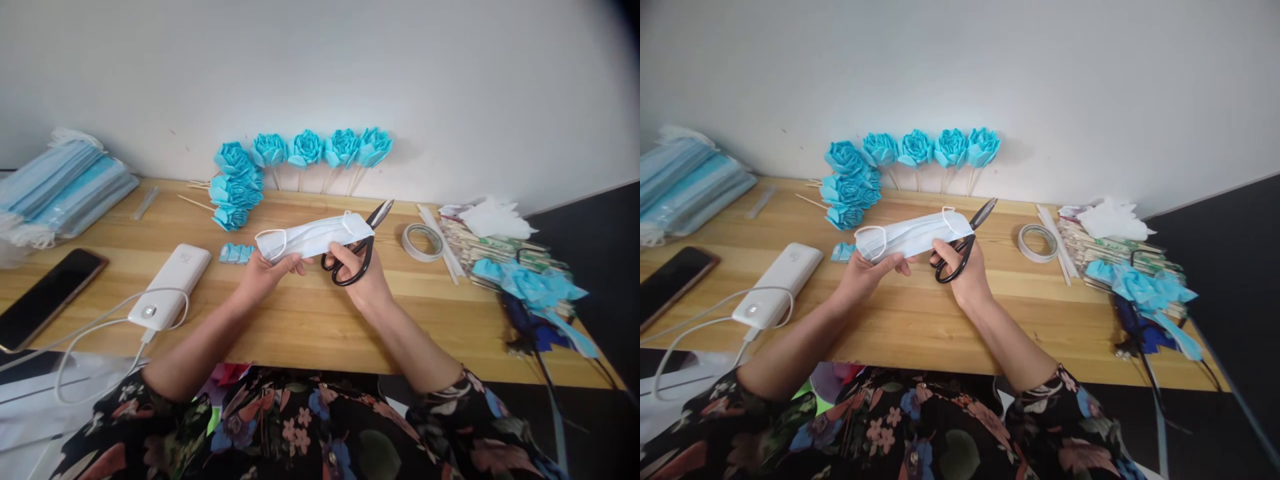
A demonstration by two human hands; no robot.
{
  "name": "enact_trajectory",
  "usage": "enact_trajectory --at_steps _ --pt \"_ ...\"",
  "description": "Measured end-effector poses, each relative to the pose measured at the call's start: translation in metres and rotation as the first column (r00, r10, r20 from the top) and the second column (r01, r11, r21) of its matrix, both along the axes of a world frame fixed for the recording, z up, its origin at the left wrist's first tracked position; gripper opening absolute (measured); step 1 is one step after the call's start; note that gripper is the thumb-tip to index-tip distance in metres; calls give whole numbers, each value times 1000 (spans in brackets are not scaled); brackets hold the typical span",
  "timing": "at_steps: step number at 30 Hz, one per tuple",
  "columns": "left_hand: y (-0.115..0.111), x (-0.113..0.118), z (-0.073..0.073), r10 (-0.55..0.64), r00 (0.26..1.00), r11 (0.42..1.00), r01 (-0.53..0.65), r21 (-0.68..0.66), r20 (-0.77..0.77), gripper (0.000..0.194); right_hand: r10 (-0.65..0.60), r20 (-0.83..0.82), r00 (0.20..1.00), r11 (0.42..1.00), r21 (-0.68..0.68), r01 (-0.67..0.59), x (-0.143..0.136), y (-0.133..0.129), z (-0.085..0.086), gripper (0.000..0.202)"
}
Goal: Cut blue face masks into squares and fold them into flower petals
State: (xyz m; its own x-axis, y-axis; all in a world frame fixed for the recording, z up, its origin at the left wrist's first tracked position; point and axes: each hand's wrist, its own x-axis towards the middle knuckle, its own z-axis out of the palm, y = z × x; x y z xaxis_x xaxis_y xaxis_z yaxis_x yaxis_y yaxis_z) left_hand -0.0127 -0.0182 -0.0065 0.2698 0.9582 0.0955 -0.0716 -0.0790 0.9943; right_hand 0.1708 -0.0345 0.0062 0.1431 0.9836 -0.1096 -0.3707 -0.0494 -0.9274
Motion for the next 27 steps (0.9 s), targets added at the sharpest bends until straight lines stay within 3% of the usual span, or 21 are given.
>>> enact_trajectory --at_steps 5,8,11,14,15,18,22,25,27 --pt "3 -2 -2 60 998 997 -59 -57 23 33 -98 4 995 990 105 97 11 10 -4 39" --pt "4 -1 -3 82 968 993 -58 -106 238 32 -141 55 988 987 80 137 11 8 -9 54" --pt "0 8 -3 18 886 980 76 -184 463 39 -186 36 982 979 93 182 7 4 -14 60" --pt "-3 25 -3 -109 911 926 238 -293 397 48 -190 65 980 977 113 182 4 2 -17 58" --pt "-2 30 -3 -119 929 913 241 -329 350 47 -187 87 979 977 117 176 4 1 -17 57" --pt "4 43 -2 -13 975 930 93 -355 222 41 -177 120 977 979 128 161 4 -1 -17 56" --pt "13 46 2 86 990 967 -55 -250 115 34 -195 74 978 976 114 186 10 3 -17 57" --pt "16 40 4 160 973 966 -121 -227 164 30 -210 -7 978 974 80 210 20 9 -14 57" --pt "18 35 5 209 951 960 -156 -232 226 27 -160 -47 986 985 55 162 27 10 -11 53"
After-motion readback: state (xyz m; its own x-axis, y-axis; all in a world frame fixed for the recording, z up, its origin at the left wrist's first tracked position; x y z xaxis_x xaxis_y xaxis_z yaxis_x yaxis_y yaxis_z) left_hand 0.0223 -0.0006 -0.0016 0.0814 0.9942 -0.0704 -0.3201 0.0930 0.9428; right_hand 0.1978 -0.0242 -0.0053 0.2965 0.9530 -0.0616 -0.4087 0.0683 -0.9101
